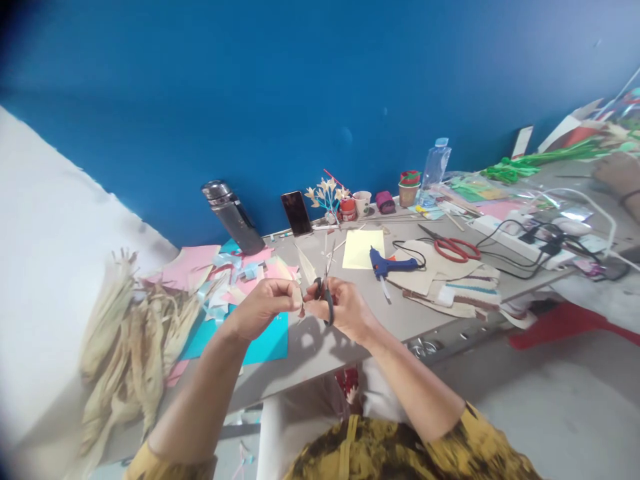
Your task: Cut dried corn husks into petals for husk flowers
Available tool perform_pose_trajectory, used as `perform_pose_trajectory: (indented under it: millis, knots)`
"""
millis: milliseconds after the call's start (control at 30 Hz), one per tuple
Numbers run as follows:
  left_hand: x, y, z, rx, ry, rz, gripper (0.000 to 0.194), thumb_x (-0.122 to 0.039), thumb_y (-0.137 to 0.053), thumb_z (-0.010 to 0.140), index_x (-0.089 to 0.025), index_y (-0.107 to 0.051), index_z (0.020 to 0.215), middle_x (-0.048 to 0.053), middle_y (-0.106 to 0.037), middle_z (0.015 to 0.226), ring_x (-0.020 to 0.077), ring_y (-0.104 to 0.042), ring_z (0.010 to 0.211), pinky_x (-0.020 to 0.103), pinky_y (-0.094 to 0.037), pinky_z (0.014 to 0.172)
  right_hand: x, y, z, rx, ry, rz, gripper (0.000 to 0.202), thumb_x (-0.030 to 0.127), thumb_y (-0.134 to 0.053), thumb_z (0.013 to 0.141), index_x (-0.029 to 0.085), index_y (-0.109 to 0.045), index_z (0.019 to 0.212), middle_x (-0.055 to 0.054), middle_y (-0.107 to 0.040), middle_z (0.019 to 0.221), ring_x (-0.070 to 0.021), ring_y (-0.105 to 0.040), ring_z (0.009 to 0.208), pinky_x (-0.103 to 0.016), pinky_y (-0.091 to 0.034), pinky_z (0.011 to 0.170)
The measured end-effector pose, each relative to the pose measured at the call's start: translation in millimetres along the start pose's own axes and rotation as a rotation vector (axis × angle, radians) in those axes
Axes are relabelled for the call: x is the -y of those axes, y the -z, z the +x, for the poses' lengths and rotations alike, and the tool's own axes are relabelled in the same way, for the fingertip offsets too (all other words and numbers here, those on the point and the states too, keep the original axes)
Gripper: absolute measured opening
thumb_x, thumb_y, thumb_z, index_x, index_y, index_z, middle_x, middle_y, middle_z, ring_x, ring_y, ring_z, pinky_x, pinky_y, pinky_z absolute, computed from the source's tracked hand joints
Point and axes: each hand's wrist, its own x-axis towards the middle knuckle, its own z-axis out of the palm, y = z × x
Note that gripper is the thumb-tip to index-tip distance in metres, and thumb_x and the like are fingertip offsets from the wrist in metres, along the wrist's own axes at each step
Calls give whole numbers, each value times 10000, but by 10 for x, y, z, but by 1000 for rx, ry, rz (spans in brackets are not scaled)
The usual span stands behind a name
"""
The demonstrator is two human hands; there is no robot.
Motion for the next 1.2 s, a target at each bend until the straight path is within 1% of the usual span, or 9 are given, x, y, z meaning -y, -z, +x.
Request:
perform_pose_trajectory:
  millis: [67, 133, 333, 500, 633, 733, 900, 1000, 1200]
  knots:
    - [-38, -11, -25, -15, -6, 79, 82, -166, -670, 603, -174, -657, 523, 23, -624, 560, 160, -580, 618, 286, -420, 687, 31, -27, 34, -23, 10, -29, 338, 394, -738, 707, 155, -666, 935, -40, -679, 833, -147, -572, 690, -244, -448, 592]
    - [-63, -13, -47, -13, 8, 151, 98, -182, -674, 624, -176, -649, 529, 19, -624, 569, 156, -563, 600, 283, -410, 648, 46, -47, 57, -26, 2, -41, 339, 369, -743, 684, 153, -652, 928, -33, -674, 831, -129, -553, 654, -234, -435, 567]
    - [-41, 18, -60, 29, 20, 280, 68, -190, -669, 646, -174, -656, 581, 15, -613, 597, 146, -534, 570, 265, -393, 573, 44, -69, 74, 5, 5, -42, 294, 307, -755, 663, 162, -620, 880, 29, -583, 698, -97, -484, 590, -211, -377, 530]
    - [-61, 28, -44, 124, 1, 321, 91, -190, -656, 655, -176, -614, 576, -6, -535, 562, 122, -460, 535, 247, -333, 525, 66, -64, 58, 36, -10, -19, 294, 311, -774, 649, 160, -602, 834, 34, -565, 675, -87, -453, 576, -204, -364, 515]
    - [-133, 41, -18, 217, 17, 380, 89, -183, -643, 657, -171, -590, 586, -21, -525, 592, 114, -455, 565, 245, -351, 561, 91, -55, 37, 58, -11, 8, 313, 300, -777, 639, 160, -595, 851, 23, -589, 712, -80, -455, 568, -197, -367, 506]
    - [-185, 55, 10, 277, 21, 434, 88, -178, -630, 656, -162, -569, 594, -30, -527, 616, 107, -452, 591, 242, -358, 587, 103, -41, 21, 56, 6, 29, 278, 280, -754, 645, 161, -591, 836, 25, -580, 707, -77, -446, 556, -195, -361, 498]
    - [-237, 48, 44, 310, 31, 506, 51, -179, -589, 658, -157, -574, 614, -33, -527, 610, 102, -447, 589, 235, -346, 571, 101, 4, -3, 41, 54, -7, 234, 248, -710, 657, 170, -603, 850, 32, -543, 684, -83, -403, 554, -199, -337, 488]
    - [-253, 35, 61, 323, 34, 555, 38, -183, -575, 654, -160, -577, 624, -35, -522, 599, 102, -443, 582, 233, -333, 552, 92, 24, -12, 59, 51, -18, 232, 247, -707, 655, 171, -597, 845, 45, -507, 653, -81, -386, 543, -198, -321, 481]
    - [-302, 45, 90, 348, 42, 707, 55, -171, -544, 630, -168, -594, 653, -39, -525, 594, 99, -434, 549, 228, -283, 491, 107, 17, -15, 72, 25, -11, 251, 242, -709, 638, 167, -576, 837, 52, -505, 650, -69, -395, 525, -195, -336, 483]
